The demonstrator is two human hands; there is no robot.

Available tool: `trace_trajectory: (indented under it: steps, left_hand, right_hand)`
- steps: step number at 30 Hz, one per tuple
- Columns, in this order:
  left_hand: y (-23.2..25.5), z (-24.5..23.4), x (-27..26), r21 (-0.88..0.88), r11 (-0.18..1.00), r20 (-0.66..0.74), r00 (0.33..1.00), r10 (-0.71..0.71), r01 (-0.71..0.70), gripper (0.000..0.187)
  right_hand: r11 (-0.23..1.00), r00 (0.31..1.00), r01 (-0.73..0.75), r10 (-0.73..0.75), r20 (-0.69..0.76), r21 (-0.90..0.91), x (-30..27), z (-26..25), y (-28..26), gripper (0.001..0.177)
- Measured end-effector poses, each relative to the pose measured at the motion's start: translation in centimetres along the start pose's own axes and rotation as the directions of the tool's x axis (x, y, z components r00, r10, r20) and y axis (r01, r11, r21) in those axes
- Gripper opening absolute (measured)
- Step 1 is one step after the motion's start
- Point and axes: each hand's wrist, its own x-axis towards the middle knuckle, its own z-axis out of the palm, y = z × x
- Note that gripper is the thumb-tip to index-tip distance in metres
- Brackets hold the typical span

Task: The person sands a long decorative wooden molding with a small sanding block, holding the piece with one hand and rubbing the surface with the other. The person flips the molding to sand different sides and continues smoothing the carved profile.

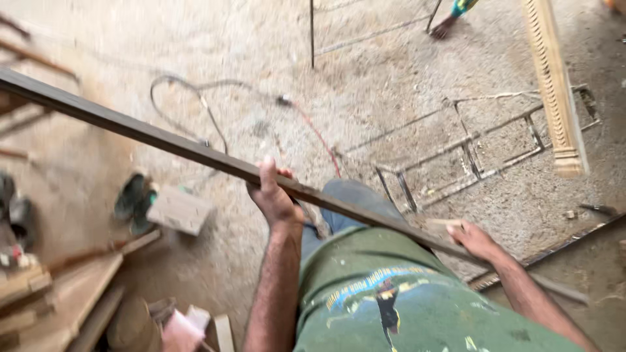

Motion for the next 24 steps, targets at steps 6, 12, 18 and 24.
trace_trajectory:
  steps: [6, 12, 18, 24]
  left_hand:
    - [-1.6, 4.1, 7.6, 0.133, 0.974, -0.058, 0.982, -0.18, 0.186, 0.032]
    - [-3.5, 10.7, 15.8, 0.136, 0.98, 0.057, 0.986, -0.153, 0.144, 0.031]
    - [-6.1, 20.7, 25.5, 0.238, 0.955, 0.179, 0.958, -0.224, 0.179, 0.035]
    - [-10.7, 30.0, 33.6, 0.639, 0.702, 0.004, 0.912, -0.411, 0.314, 0.053]
  right_hand:
    - [0.991, 0.989, 0.112, -0.103, -0.11, 0.079, -1.4, 0.7, -3.3, 0.042]
    - [0.986, 0.996, 0.072, -0.064, -0.058, 0.149, 3.9, 0.3, -6.2, 0.038]
    - [0.917, 0.996, 0.005, 0.029, -0.079, 0.399, 13.2, -4.7, -10.8, 0.035]
    - [0.96, 0.98, -0.176, 0.192, -0.053, 0.216, 16.5, -13.8, -17.0, 0.029]
